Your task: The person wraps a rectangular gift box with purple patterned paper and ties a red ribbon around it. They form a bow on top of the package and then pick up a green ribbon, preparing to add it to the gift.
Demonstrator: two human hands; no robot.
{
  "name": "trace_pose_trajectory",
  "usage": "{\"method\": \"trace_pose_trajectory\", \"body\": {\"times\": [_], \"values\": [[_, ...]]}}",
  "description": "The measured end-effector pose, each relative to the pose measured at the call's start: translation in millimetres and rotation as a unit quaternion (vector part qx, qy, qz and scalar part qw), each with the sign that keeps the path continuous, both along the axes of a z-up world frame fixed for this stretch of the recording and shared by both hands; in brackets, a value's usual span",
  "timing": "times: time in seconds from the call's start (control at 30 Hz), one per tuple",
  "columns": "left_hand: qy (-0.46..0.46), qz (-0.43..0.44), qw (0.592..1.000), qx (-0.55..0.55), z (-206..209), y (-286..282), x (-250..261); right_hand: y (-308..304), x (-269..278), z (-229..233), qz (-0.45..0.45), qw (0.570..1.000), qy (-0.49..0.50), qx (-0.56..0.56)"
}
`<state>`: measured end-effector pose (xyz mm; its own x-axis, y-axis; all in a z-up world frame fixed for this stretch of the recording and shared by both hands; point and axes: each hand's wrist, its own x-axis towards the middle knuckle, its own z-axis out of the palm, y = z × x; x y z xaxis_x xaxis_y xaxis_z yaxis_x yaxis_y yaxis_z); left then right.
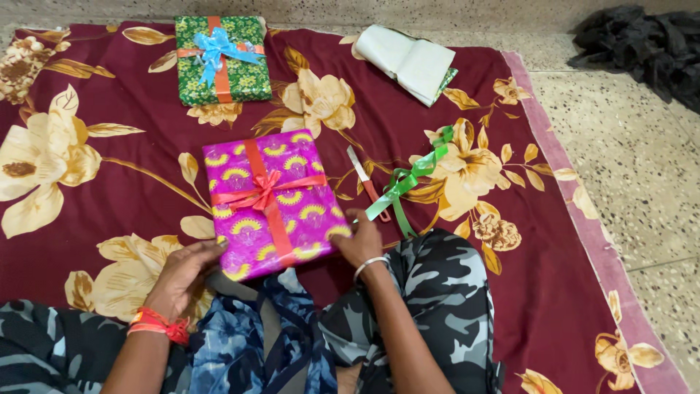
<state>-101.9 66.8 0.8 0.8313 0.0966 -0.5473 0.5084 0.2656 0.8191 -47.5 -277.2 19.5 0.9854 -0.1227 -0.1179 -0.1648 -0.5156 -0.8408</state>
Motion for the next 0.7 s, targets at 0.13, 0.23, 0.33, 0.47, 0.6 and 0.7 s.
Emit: {"method": "trace_pose_trajectory", "body": {"times": [0.13, 0.23, 0.33, 0.47, 0.6, 0.7], "values": [[0.028, -0.161, 0.987, -0.008, 14.0, -15.4, -8.3, -10.5, 22.7, 14.5, -0.02, 0.963, -0.181, 0.199], [0.072, -0.273, 0.959, -0.006, 19.0, -33.0, -16.3, -4.7, 39.0, 16.8, -0.094, 0.814, -0.037, 0.572], [0.052, -0.262, 0.963, -0.021, 20.1, -34.6, -14.7, 4.8, 34.2, 3.6, -0.097, 0.838, 0.01, 0.536], [-0.086, 0.034, 0.994, 0.056, 13.6, -11.5, -0.7, 6.9, 21.3, -18.3, -0.093, 0.926, 0.069, 0.36], [-0.245, 0.166, 0.912, 0.282, 6.2, 21.1, 10.3, 15.9, 2.1, -22.1, -0.072, 0.954, 0.133, 0.257], [-0.22, 0.119, 0.897, 0.366, 0.7, 33.0, 19.8, 30.0, -18.8, -18.0, -0.07, 0.957, 0.152, 0.237]]}}
